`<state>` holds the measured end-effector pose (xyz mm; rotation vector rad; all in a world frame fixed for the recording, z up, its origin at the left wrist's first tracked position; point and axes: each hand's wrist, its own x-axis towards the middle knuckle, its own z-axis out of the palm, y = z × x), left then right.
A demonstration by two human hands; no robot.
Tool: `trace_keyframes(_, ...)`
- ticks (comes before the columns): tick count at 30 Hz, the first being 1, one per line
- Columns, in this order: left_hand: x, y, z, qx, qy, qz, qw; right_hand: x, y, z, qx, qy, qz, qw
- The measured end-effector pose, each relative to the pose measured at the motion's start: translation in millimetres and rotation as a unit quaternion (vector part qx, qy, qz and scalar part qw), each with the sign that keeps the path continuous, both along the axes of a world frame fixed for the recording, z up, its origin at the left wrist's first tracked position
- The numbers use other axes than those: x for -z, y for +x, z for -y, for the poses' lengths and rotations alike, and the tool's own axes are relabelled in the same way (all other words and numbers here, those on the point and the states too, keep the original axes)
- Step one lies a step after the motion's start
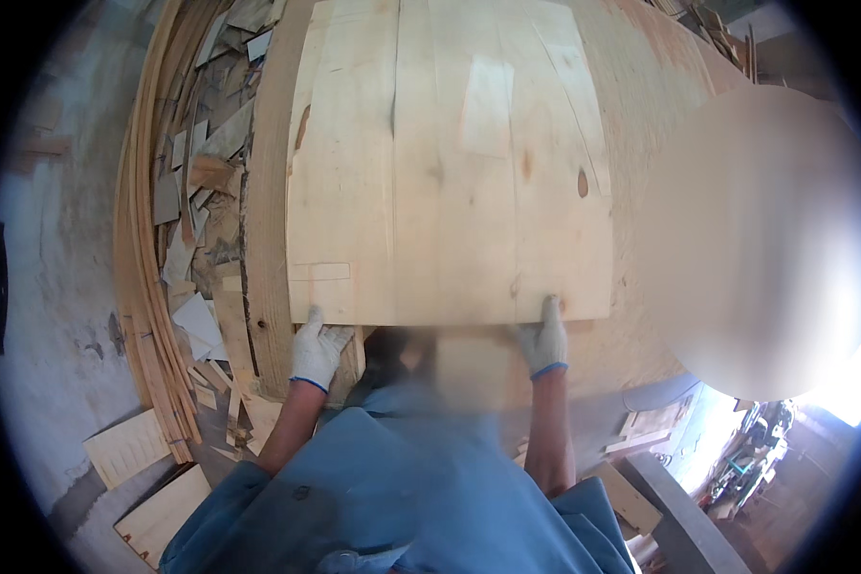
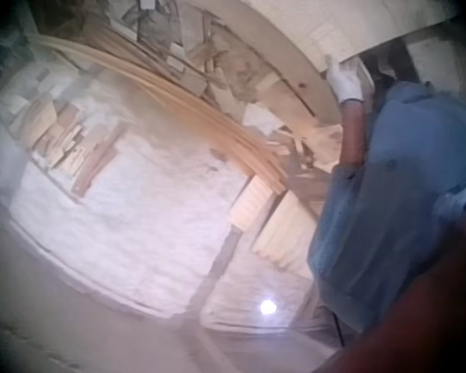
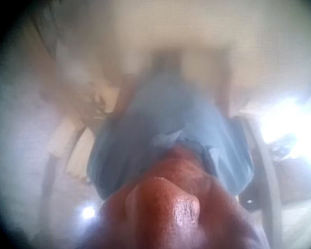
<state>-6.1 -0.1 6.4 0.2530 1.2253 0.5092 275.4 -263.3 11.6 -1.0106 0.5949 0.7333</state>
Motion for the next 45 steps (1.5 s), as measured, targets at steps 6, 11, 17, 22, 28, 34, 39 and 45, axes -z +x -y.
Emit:
trace_keyframes(6, -2.0, 0.8, 2.6, 0.003, 0.016, 0.006, 1.0, 4.0, 3.0, 10.3, -0.052, 0.028, 0.001, 0.998)
trace_keyframes(11, 0.7, -0.8, 2.6, 0.001, 0.003, -0.006, 1.0, 11.3, 1.2, 18.9, -0.077, -0.011, 0.028, 0.997)
trace_keyframes(17, -7.2, -4.6, 9.0, 0.005, 0.002, -0.022, 1.0, 73.4, -12.4, 54.7, -0.219, -0.239, 0.347, 0.88)
trace_keyframes(22, -11.6, -7.1, 15.6, -0.005, -0.002, -0.041, 0.999, 75.2, -19.1, 65.1, -0.267, -0.274, 0.396, 0.835)
trace_keyframes(28, -9.8, -22.2, 21.8, 0.01, -0.006, -0.014, 1.0, 73.9, -29.0, 77.1, -0.28, -0.264, 0.418, 0.823)
trace_keyframes(34, -14.3, -29.7, 24.0, 0.026, 0.007, -0.008, 1.0, 65.2, -41.1, 72.0, -0.232, -0.216, 0.317, 0.894)
trace_keyframes(39, -8.6, -31.8, 21.2, 0.013, -0.012, 0.002, 1.0, 76.9, -40.8, 78.7, -0.228, -0.241, 0.353, 0.875)
trace_keyframes(45, -14.0, -27.4, 13.8, 0.02, -0.026, -0.013, 0.999, 54.1, -37.0, 62.7, -0.122, -0.089, 0.146, 0.978)
